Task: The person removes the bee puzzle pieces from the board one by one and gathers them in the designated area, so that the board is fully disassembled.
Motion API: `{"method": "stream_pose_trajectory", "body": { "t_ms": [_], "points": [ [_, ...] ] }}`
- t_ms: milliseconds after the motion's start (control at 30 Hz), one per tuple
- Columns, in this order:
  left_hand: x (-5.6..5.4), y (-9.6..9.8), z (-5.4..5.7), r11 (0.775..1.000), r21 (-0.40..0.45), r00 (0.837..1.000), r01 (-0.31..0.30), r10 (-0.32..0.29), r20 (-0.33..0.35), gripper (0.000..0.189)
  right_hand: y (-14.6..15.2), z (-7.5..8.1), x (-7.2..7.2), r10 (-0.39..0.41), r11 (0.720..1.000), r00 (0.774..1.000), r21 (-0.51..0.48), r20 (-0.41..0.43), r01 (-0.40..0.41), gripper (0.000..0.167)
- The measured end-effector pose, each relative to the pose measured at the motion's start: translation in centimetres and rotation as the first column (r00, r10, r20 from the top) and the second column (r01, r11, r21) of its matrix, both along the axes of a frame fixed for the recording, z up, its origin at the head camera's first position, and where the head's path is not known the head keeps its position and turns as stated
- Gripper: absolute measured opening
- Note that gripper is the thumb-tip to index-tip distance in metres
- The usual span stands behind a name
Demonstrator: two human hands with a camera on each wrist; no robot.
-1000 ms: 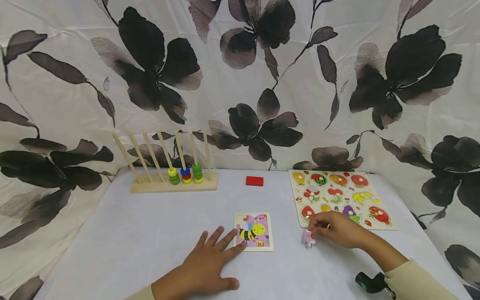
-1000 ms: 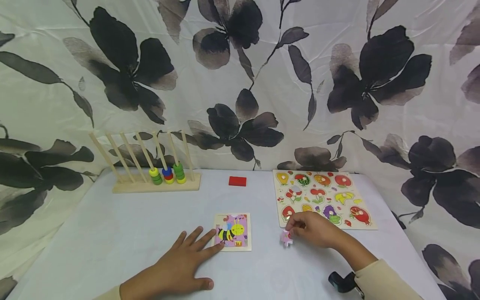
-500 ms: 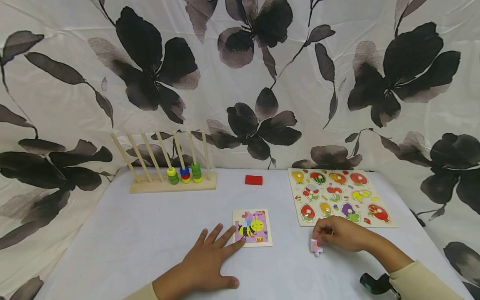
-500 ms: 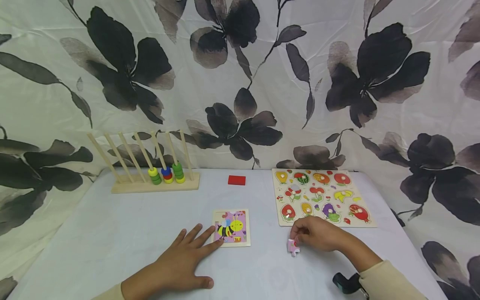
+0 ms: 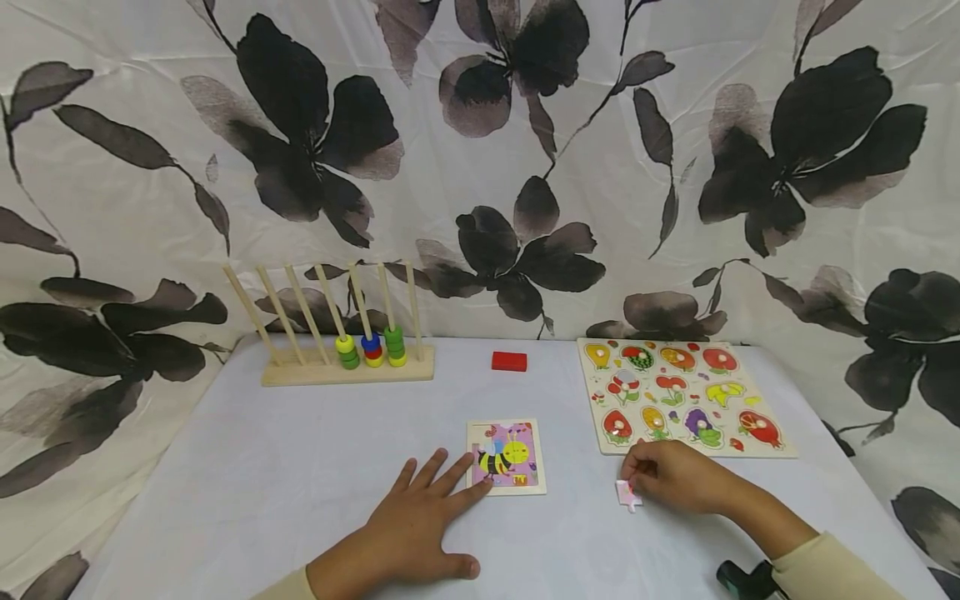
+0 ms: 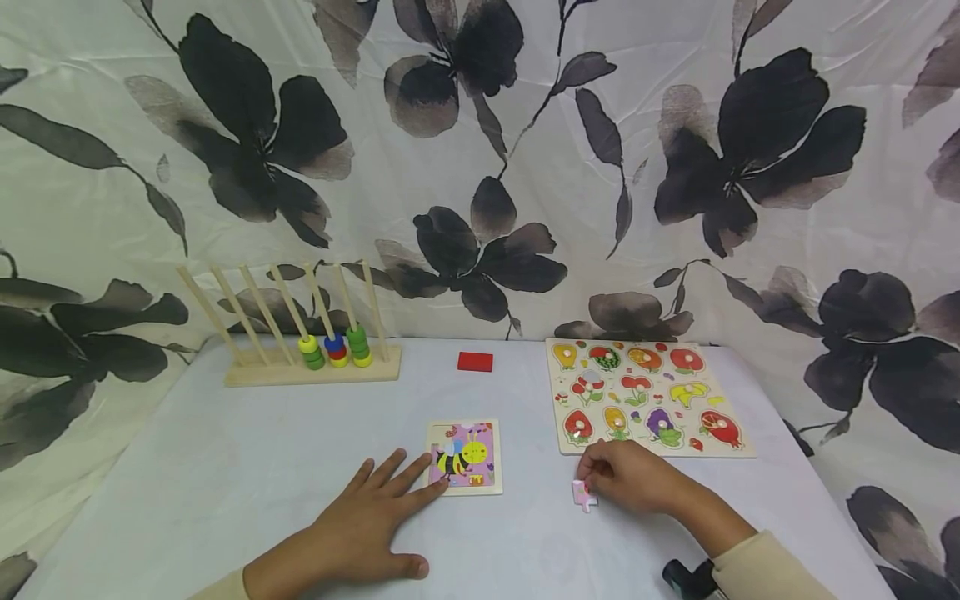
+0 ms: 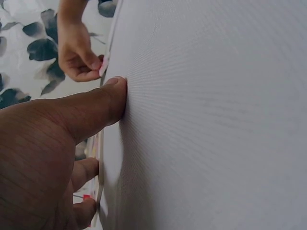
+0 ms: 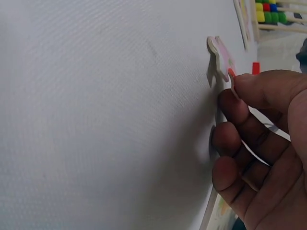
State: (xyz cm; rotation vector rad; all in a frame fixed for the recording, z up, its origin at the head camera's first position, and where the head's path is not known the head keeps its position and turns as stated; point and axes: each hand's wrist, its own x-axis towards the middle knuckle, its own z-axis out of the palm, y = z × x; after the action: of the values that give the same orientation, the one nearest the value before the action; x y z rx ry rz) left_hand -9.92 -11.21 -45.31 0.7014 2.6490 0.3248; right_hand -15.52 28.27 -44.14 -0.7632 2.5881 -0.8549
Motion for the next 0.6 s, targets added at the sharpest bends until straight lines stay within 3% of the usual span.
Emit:
{"method": "stream_pose_trajectory", "body": {
  "t_ms": [300, 600],
  "points": [
    [0.06, -0.1, 0.05, 1.0, 0.002, 1.0, 0.013, -0.013, -0.016, 0.095, 0.05, -0.15, 0.34, -0.021, 0.999, 1.0, 0.04, -0.018, 0.021, 0.026],
    [0.11, 0.03, 0.33, 1.0, 0.0, 1.0, 0.007, -0.007, -0.013, 0.095, 0.09, -0.09, 0.57, -0.047, 0.997, 0.997, 0.051, -0.057, 0.05, 0.019]
  ]
}}
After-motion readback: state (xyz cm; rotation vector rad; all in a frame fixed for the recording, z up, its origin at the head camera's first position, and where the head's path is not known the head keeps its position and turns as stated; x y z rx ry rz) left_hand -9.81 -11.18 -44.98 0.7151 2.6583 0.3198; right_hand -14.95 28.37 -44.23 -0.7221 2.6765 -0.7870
